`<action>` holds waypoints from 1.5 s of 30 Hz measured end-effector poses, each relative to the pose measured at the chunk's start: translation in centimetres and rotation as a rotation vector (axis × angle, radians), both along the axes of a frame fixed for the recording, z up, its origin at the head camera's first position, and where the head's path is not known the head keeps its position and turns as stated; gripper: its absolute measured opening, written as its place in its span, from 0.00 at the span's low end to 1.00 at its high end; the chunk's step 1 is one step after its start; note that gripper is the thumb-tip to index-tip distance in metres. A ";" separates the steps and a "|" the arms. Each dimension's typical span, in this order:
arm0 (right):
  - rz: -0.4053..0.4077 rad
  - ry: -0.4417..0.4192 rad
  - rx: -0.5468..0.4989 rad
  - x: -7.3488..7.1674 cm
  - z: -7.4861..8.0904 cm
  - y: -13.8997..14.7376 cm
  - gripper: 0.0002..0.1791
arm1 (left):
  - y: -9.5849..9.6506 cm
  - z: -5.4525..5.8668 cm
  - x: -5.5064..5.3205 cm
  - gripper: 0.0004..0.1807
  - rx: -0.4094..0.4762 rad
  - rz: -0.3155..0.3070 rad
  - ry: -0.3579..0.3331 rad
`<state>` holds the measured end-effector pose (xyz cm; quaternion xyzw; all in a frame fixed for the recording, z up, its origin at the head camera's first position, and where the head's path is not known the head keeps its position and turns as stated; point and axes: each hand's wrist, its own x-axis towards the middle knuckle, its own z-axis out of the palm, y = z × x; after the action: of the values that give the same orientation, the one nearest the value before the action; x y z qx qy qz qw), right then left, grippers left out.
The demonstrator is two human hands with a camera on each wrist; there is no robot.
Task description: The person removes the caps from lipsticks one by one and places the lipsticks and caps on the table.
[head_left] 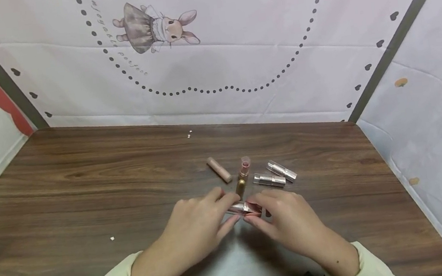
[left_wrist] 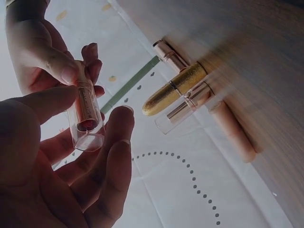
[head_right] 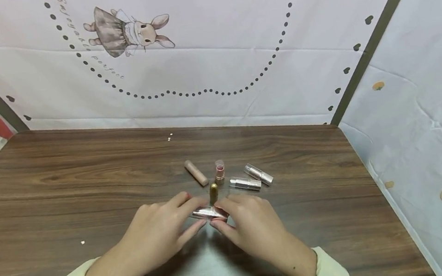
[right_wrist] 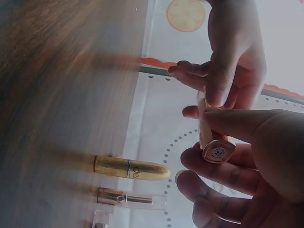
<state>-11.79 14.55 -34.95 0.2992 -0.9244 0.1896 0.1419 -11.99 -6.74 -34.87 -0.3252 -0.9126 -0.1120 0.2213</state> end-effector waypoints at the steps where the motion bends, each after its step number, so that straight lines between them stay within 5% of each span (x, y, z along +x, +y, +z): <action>1: 0.000 -0.004 0.001 0.0 0.0 0.0 0.10 | 0.0 0.0 0.0 0.16 -0.001 0.001 -0.001; 45: 0.023 -0.018 0.087 -0.1 0.2 0.0 0.11 | -0.3 0.1 0.0 0.12 -0.026 -0.017 -0.087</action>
<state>-11.87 14.56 -34.78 0.3137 -0.9296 0.1533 0.1182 -12.01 -7.07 -34.73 -0.3305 -0.9199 -0.1158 0.1762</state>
